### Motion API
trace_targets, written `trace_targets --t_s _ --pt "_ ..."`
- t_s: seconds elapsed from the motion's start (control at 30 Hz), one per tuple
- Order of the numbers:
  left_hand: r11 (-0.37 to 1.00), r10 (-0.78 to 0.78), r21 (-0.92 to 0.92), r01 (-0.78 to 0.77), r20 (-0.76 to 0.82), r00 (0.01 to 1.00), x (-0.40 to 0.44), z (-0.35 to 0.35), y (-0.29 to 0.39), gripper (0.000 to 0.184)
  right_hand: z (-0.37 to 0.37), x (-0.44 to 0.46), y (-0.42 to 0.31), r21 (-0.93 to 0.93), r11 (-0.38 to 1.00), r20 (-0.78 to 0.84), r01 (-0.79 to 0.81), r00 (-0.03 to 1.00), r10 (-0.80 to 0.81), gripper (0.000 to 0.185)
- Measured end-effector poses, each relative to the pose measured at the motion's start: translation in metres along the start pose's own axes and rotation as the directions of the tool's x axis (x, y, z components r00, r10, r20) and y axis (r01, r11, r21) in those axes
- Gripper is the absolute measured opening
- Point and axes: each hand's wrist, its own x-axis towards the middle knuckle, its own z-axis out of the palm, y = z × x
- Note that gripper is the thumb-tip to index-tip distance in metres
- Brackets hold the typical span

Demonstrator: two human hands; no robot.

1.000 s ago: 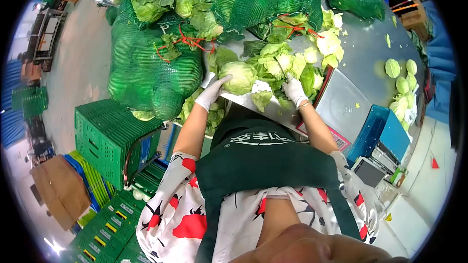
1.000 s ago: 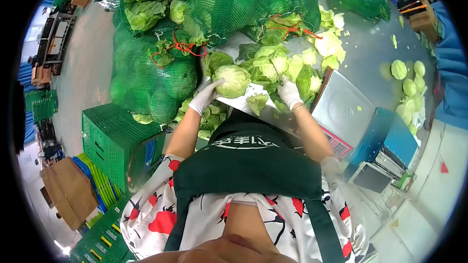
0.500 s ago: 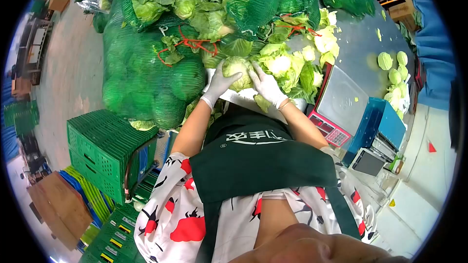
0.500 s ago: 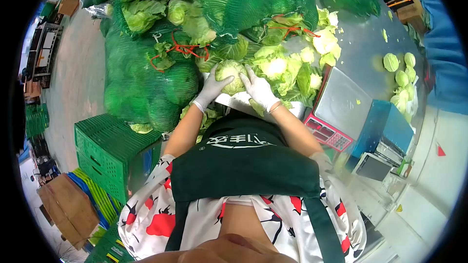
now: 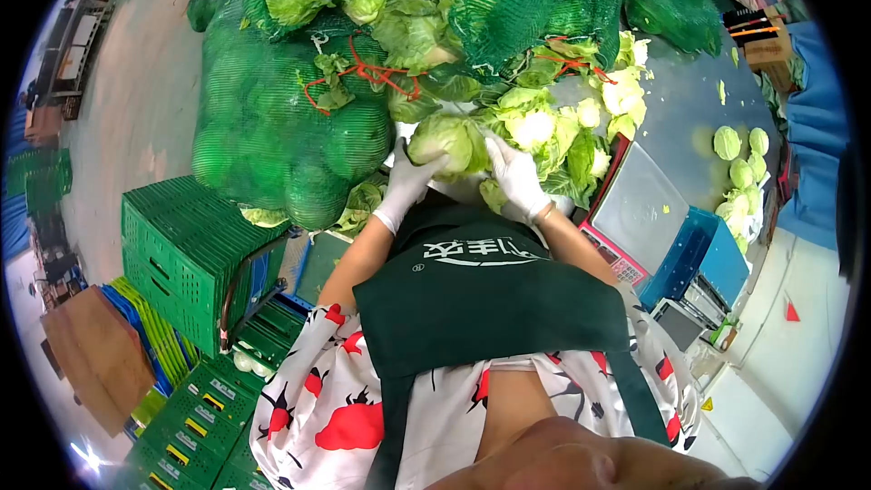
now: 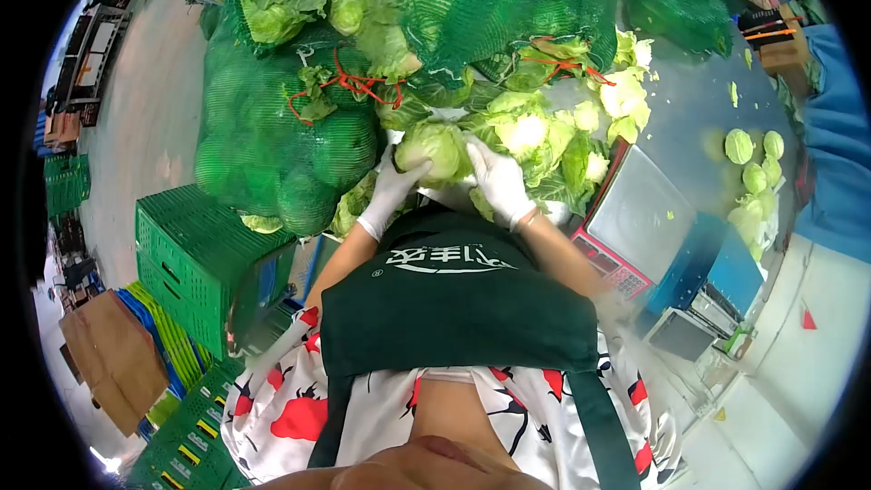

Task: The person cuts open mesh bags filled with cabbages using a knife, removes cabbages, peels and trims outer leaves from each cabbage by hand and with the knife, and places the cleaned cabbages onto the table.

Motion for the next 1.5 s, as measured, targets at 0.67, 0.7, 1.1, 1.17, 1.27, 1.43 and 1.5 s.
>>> trace_targets --t_s 0.67,0.7,1.1,1.17,1.27,1.43,1.5 --pt "0.579 0.327 0.711 -0.399 0.246 0.912 0.009 0.031 0.021 0.137 -0.007 0.027 -0.008 -0.41 0.881 0.187 0.235 0.967 -0.171 0.053" --pt "0.593 0.287 0.717 -0.367 0.238 0.928 0.008 0.032 0.023 0.138 -0.006 0.03 -0.01 -0.423 0.872 0.187 0.246 0.966 -0.182 0.05" --pt "0.692 0.2 0.681 -0.239 0.137 0.97 0.0 0.021 0.015 0.146 -0.016 0.059 0.049 -0.262 0.954 -0.002 0.149 0.988 -0.154 0.045" --pt "0.67 0.176 0.714 -0.204 0.114 0.978 -0.001 0.027 0.024 0.146 -0.015 0.031 0.014 -0.231 0.965 0.035 0.127 0.992 -0.122 0.053" --pt "0.634 0.181 0.749 -0.192 0.097 0.979 0.003 0.036 0.03 0.147 0.005 0.008 -0.002 -0.391 0.914 0.103 0.108 0.992 -0.073 0.06" --pt "0.588 0.211 0.786 -0.193 0.081 0.974 0.011 0.043 0.033 0.142 0.015 0.009 -0.01 -0.423 0.902 0.064 0.081 0.996 -0.059 0.059" --pt "0.565 0.203 0.802 -0.196 0.095 0.975 0.01 0.044 0.038 0.138 0.012 0.018 -0.012 -0.454 0.888 0.113 0.073 0.993 -0.024 0.058"
